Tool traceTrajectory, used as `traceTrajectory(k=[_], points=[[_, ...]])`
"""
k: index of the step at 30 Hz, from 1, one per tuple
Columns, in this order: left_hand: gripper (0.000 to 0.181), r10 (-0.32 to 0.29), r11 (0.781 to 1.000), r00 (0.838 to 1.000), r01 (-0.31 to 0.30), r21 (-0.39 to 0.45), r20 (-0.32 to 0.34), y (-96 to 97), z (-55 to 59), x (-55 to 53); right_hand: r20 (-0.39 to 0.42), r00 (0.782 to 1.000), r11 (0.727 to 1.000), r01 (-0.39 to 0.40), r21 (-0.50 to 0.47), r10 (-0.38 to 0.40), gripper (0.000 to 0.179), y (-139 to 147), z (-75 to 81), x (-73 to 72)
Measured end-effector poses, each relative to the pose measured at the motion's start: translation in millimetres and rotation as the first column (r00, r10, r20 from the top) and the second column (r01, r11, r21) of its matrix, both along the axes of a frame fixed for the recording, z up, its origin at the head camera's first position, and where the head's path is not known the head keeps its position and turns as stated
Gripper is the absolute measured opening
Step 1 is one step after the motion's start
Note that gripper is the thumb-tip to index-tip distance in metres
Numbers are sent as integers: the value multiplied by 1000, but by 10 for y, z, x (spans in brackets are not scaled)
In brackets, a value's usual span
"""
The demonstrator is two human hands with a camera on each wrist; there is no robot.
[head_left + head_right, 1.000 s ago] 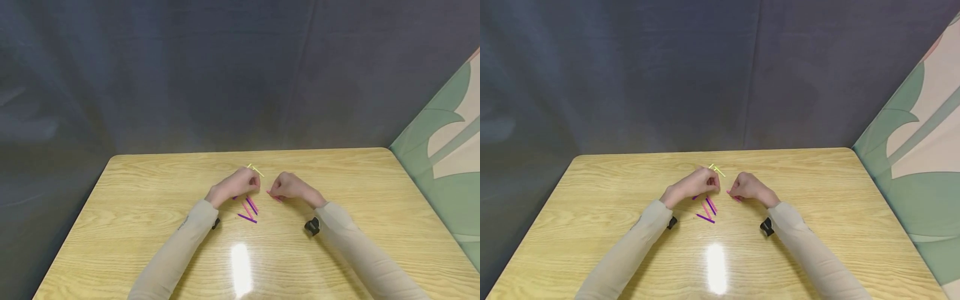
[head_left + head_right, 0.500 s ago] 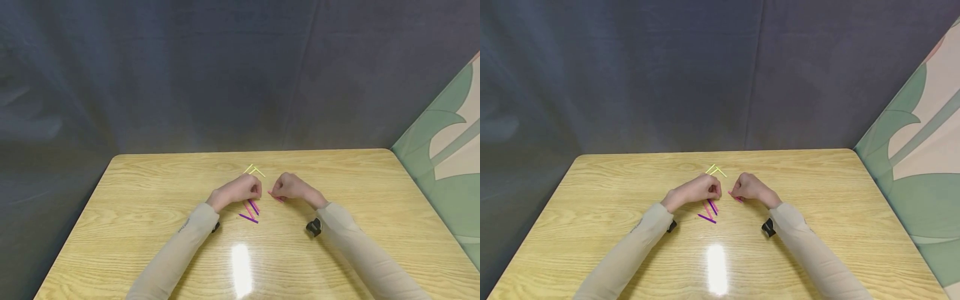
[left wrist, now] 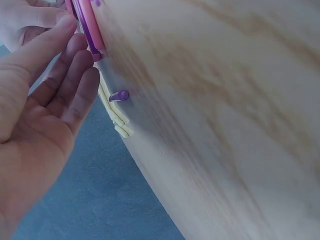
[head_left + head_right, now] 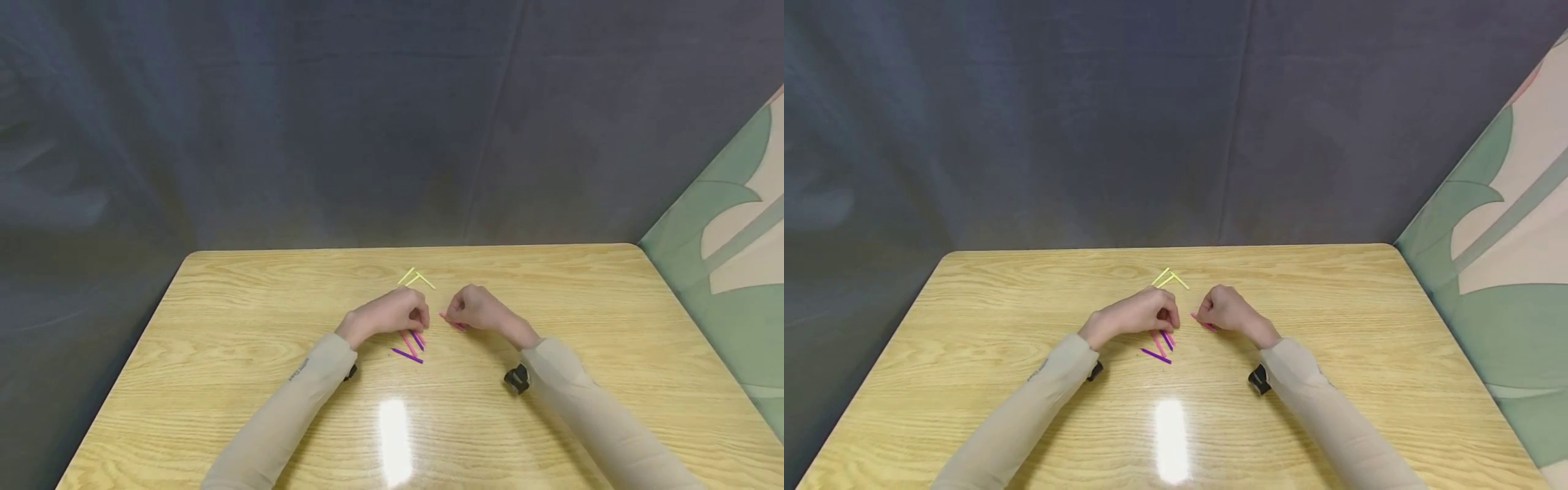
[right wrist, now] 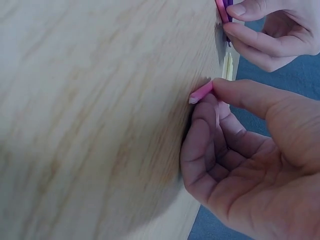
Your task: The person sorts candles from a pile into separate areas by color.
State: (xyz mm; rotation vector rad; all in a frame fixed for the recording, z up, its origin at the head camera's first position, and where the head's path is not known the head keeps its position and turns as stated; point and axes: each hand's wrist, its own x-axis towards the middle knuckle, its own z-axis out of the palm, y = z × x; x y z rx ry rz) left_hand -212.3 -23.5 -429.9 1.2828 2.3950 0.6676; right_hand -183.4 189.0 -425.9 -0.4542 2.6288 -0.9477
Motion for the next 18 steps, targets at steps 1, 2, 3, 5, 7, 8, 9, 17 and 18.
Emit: traceTrajectory(k=[1,2,3,5,7,8,9,17,18], points=[[5,-8,1000,1000,8,-4,0,-3,-4,-3,-8,1000,1000,-5,1,5,24,-7,-5,0],[5,-14,1000,1000,14,-7,-3,-7,-7,-5,-17,1000,1000,-11,5,11,25,-14,-10,-1],[5,-19,1000,1000,19,-11,-3,-9,-12,-6,-21,1000,1000,-17,6,17,26,-20,-12,-2],[5,-27,1000,1000,27,-13,-4,-10,-21,-10,-30,999,1000,-21,18,22,27,-22,-21,-9],[5,-33,999,999,33,-8,1,-11,-23,-15,-27,999,1000,-18,26,19,27,-19,-25,-16],[5,-34,999,999,34,-7,6,-12,-21,-17,-26,999,999,-17,29,18,28,-15,-24,-18],[5,-35,999,999,35,-7,10,-13,-16,-19,-24,1000,999,-16,30,17,28,-12,-25,-22],[6,-69,997,998,70,-37,9,-13,-1,-31,-62,998,999,-16,31,18,31,-22,-33,5],[7,-75,996,997,75,-41,11,-11,-3,-31,-73,997,999,-15,32,17,30,-28,-33,16]])
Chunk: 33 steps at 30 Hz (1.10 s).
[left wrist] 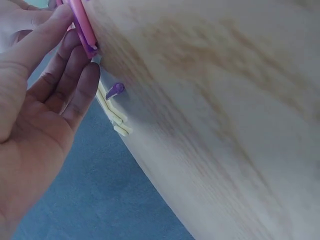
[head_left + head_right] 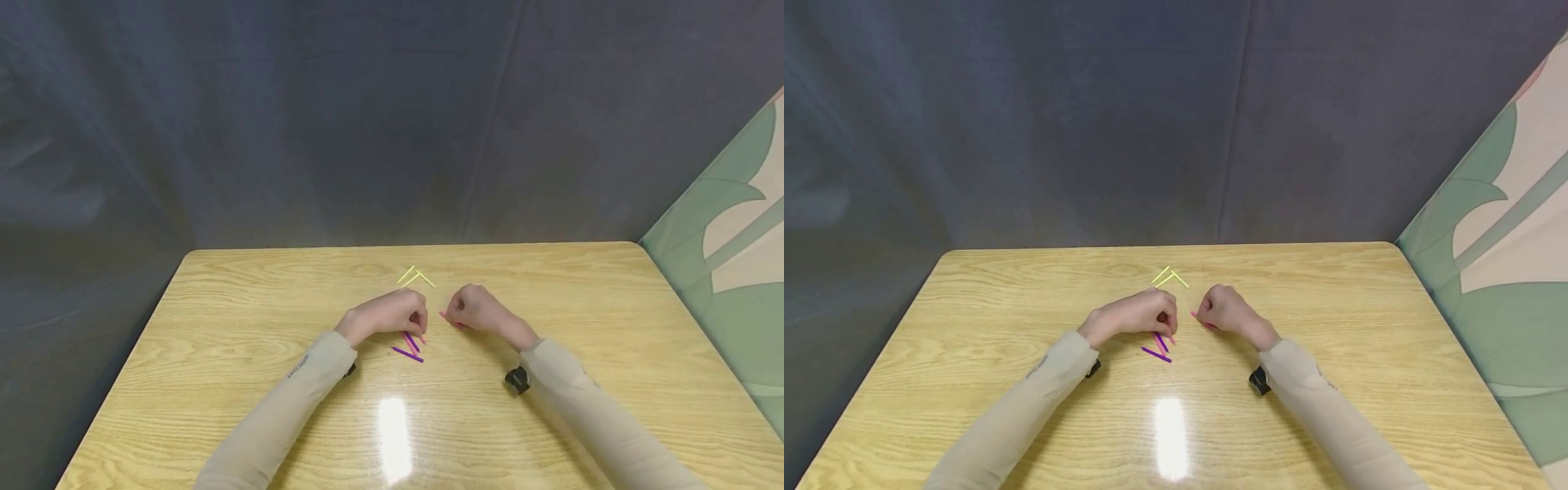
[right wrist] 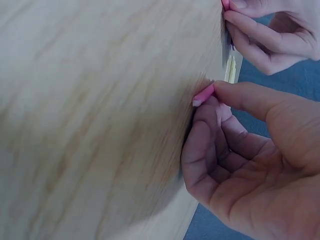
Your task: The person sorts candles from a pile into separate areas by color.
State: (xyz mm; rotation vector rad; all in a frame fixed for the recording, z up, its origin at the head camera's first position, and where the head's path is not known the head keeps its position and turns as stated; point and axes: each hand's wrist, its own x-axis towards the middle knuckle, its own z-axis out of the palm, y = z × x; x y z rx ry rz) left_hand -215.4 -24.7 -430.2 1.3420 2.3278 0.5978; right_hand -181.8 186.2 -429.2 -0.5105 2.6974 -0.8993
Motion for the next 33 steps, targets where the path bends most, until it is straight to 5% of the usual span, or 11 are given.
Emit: traceTrajectory(k=[14,33], points=[[18,-66,998,998,66,13,-12,25,-43,-11,-26,997,996,68,51,-67,27,-51,-13,71],[12,39,998,999,-40,56,17,22,-12,-30,46,999,1000,19,-6,-19,32,42,-9,36]])
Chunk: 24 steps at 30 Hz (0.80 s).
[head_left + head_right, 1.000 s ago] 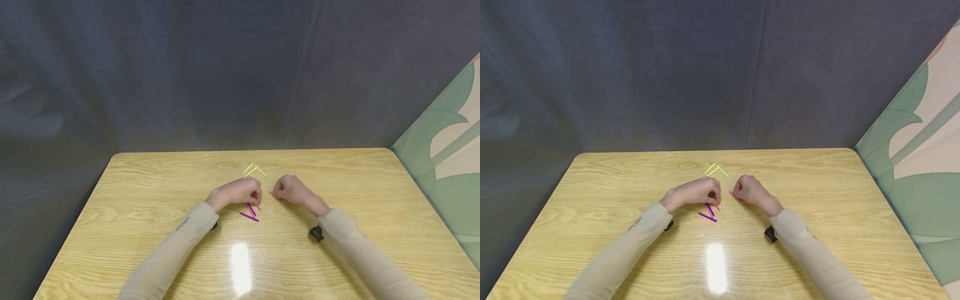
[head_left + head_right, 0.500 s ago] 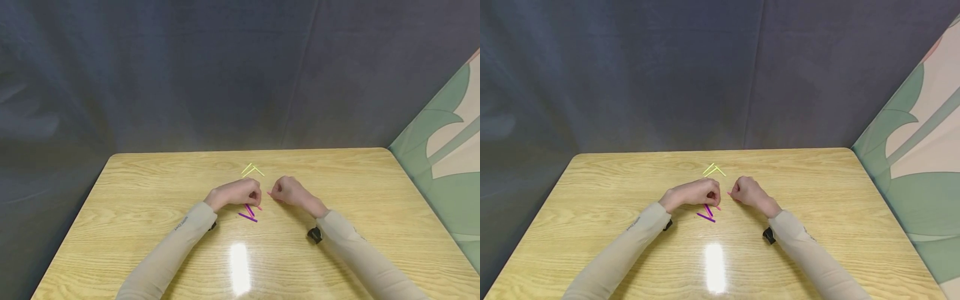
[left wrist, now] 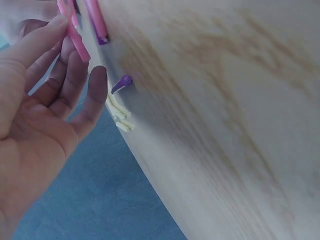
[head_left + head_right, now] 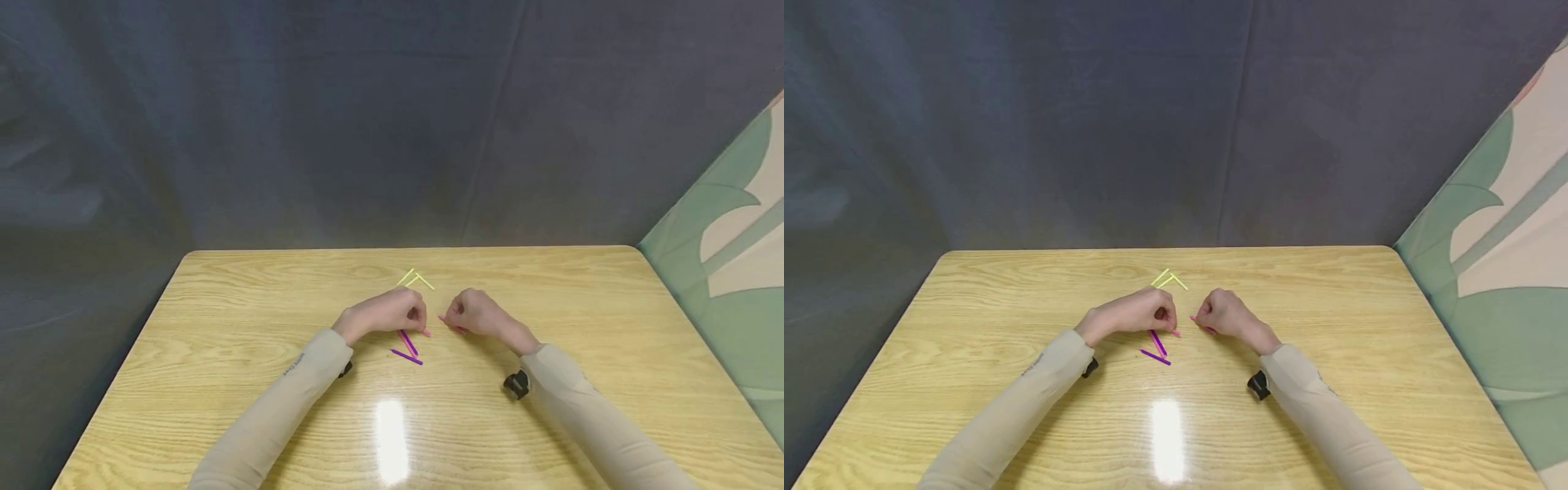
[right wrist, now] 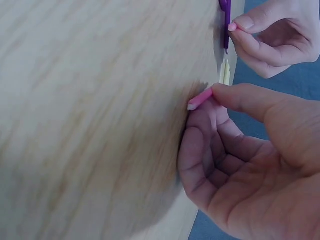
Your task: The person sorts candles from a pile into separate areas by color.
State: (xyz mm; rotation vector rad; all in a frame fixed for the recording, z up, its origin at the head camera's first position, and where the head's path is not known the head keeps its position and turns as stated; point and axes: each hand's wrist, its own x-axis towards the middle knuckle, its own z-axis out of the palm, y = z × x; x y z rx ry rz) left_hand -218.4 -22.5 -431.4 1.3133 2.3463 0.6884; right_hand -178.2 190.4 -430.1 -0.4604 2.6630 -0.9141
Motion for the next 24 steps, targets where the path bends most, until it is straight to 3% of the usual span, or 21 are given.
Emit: traceTrajectory(k=[7,14,24], points=[[13,100,994,995,-101,35,30,-53,27,-9,13,1000,1000,-11,16,11,34,-5,22,-29],[15,168,985,985,-167,44,-26,-88,30,-32,23,1000,1000,-8,17,8,33,-31,3,-50],[17,317,947,948,-318,55,20,-173,32,-44,38,999,1000,-13,10,12,30,-96,20,-78]])
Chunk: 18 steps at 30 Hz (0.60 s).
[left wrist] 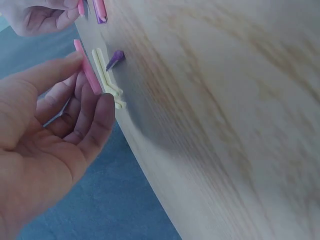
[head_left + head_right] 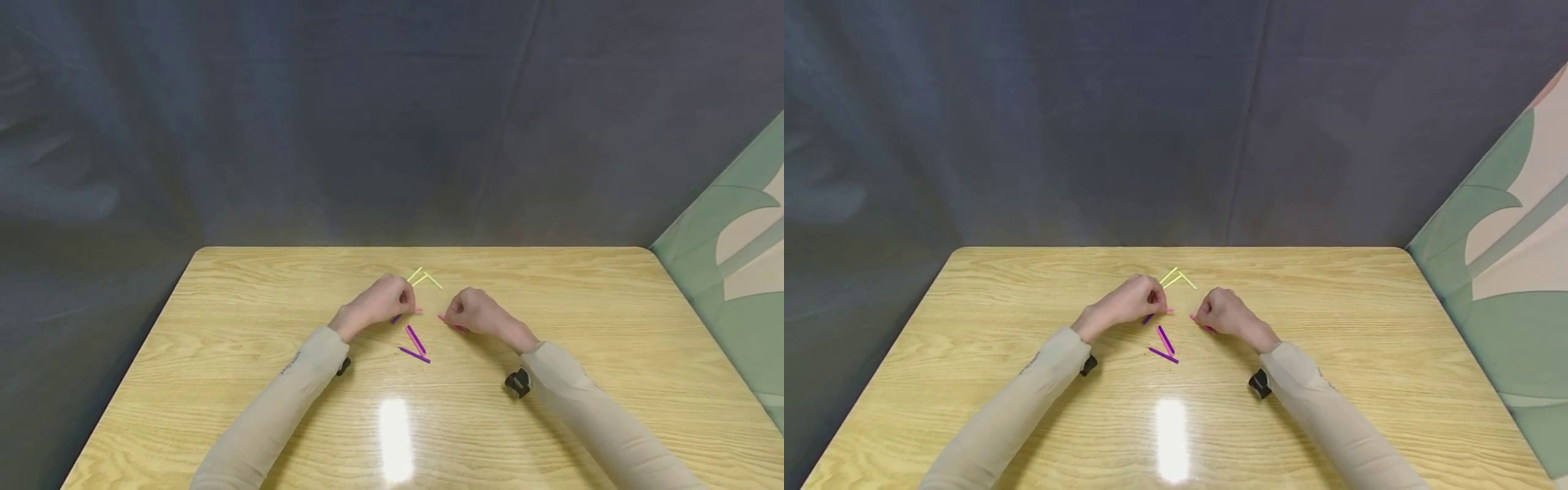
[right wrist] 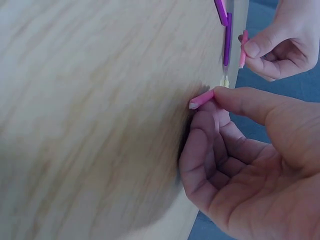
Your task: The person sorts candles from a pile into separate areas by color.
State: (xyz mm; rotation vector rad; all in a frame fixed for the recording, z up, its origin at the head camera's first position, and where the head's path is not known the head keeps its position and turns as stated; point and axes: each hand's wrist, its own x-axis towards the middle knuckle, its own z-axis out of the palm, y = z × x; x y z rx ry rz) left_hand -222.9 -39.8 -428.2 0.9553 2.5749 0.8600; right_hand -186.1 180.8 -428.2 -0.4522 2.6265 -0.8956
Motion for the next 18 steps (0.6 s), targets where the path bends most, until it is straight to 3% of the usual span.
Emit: traceTrajectory(k=[9,18], points=[[21,72,997,997,-72,-1,-38,-144,64,-31,-35,999,999,-37,-32,36,30,-77,22,-21],[18,205,978,978,-206,17,31,-288,96,-45,-3,1000,1000,-20,4,20,32,-115,2,-9]])
